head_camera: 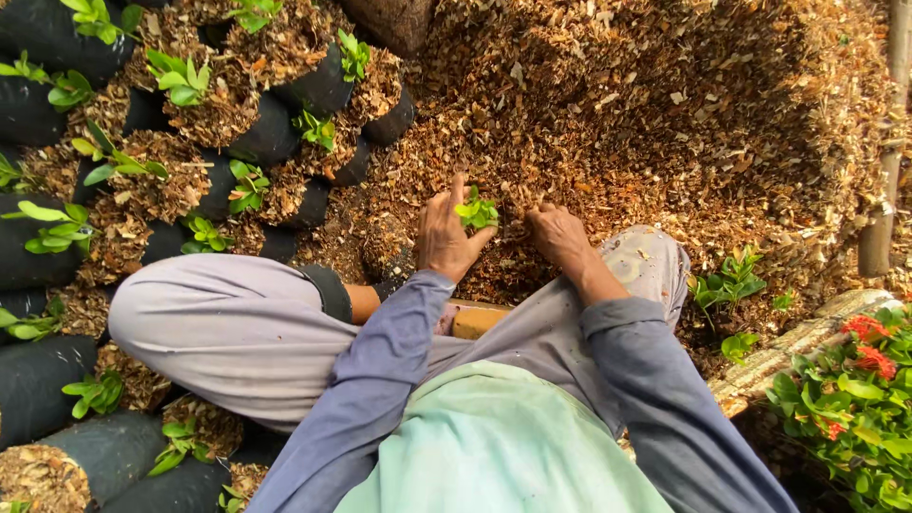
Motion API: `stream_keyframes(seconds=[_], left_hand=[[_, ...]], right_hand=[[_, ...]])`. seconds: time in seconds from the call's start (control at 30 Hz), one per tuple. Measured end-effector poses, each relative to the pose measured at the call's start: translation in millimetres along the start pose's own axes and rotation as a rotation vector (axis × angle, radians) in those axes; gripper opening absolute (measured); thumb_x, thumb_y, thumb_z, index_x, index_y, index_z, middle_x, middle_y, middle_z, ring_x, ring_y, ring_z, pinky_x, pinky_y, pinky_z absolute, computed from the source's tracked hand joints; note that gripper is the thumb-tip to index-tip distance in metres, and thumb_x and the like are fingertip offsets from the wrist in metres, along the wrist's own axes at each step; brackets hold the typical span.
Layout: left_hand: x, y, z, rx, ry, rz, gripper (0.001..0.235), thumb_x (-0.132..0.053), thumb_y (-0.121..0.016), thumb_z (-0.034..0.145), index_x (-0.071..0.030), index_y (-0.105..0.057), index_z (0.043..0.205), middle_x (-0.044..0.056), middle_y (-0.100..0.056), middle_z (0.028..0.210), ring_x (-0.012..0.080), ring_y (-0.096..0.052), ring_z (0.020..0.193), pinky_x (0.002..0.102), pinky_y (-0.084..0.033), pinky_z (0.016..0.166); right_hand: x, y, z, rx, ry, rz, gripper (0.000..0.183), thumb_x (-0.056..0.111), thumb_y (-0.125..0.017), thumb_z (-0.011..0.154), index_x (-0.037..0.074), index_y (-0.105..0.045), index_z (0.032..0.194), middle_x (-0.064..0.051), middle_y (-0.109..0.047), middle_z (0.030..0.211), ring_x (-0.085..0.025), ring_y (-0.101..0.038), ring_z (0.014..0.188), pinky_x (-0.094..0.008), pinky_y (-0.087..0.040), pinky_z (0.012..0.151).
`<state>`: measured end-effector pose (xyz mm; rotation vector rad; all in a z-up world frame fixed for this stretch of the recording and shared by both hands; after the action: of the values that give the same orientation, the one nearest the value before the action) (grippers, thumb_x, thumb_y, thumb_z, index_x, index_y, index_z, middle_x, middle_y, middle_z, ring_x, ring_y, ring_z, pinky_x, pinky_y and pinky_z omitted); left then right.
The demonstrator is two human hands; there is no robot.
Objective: The person is planting small seedlings into black plastic nursery bags filled with soil. They repeatedly pick up seedlings, place them into the bags, and cover the roots with soil using their hands.
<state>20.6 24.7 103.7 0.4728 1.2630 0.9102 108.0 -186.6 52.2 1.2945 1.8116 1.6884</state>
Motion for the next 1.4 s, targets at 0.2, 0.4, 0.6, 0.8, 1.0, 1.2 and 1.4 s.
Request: stream_keyframes(seconds=[0.2,0.4,0.6,0.8,1.0,1.2,1.4], left_hand=[[20.3,-45.2,-5.0,-0.014,0.183,0.114,0.090,-0.020,-0.083,0.098,-0.012,-0.026,0.167,0.005,-0.067,0.097,0.0197,-0.065,0.086,0.032,-0.059,0.066],[33.9,-50.7,-10.1,-0.090,0.315,0.041,0.068,-0.023,-0.082,0.093,-0.014,-0.045,0.149,0.005,-0.067,0.101,0.0169,-0.068,0.082,0.030,-0.059,0.060],[9.0,-5.8,0.3,-0.037,0.073,-0.083,0.083,-0.010,-0.077,0.087,-0.001,-0.037,0.158,0.009,-0.073,0.098,0.0248,-0.069,0.086,0.036,-0.060,0.072],[52.1,10.0,57.5,0.184,0.217,-0.266,0.045,-0.006,-0.070,0.096,0.002,-0.058,0.139,0.019,-0.069,0.126,0.0260,-0.073,0.099,0.035,-0.062,0.082],[69.1,-52.2,50.9,0.453,0.547,-0.323,0.033,-0.011,-0.062,0.114,0.012,-0.066,0.090,0.035,-0.065,0.084,0.0285,-0.058,0.063,0.046,-0.052,0.054],[80.7,-56.3,63.9,0.305,0.171,-0.122,0.014,-0.007,-0.057,0.093,-0.011,-0.069,0.086,0.004,-0.065,0.070,0.0141,-0.061,0.055,0.029,-0.054,0.045],[63.3,-65.0,50.6,0.388,0.145,0.021,0.034,-0.015,-0.053,0.111,-0.009,-0.069,0.082,0.009,-0.066,0.070,0.0176,-0.060,0.060,0.029,-0.051,0.050]], right_hand=[[-11.5,-34.5,-10.5,0.042,0.074,-0.313,0.040,0.004,-0.069,0.085,0.006,-0.065,0.125,-0.022,-0.064,0.121,-0.040,-0.065,0.098,-0.044,-0.064,0.070],[11.7,16.2,-4.4,-0.134,-0.322,0.590,0.029,0.007,-0.068,0.094,0.010,-0.066,0.122,-0.014,-0.072,0.111,-0.029,-0.073,0.093,-0.041,-0.066,0.074],[101.4,48.7,-23.7,-0.541,0.009,0.848,0.042,0.007,-0.071,0.091,0.011,-0.065,0.133,-0.016,-0.071,0.128,-0.039,-0.059,0.124,-0.052,-0.048,0.105],[110.2,38.4,-41.7,-0.453,0.128,0.559,0.056,0.011,-0.060,0.097,0.010,-0.046,0.152,-0.022,-0.066,0.136,-0.044,-0.043,0.143,-0.050,-0.035,0.120],[114.7,62.6,-8.5,-0.103,-0.115,0.397,0.039,0.020,-0.055,0.106,0.009,-0.053,0.143,-0.023,-0.072,0.109,-0.042,-0.061,0.120,-0.049,-0.049,0.104],[114.1,63.0,-3.2,-0.263,-0.119,0.748,0.034,0.015,-0.058,0.099,0.004,-0.063,0.131,-0.023,-0.074,0.111,-0.034,-0.075,0.097,-0.042,-0.062,0.086],[101.4,34.0,-20.8,-0.636,0.162,0.417,0.041,0.005,-0.063,0.091,-0.004,-0.061,0.131,-0.031,-0.065,0.130,-0.044,-0.064,0.116,-0.047,-0.053,0.102]])
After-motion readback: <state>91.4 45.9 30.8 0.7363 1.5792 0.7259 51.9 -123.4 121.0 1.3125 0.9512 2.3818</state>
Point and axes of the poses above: each hand's wrist, its own z-axis towards the middle knuckle, its own y-axis out of the back of the hand, x = y × z, the point moved 2 cm from there along z, towards the middle knuckle
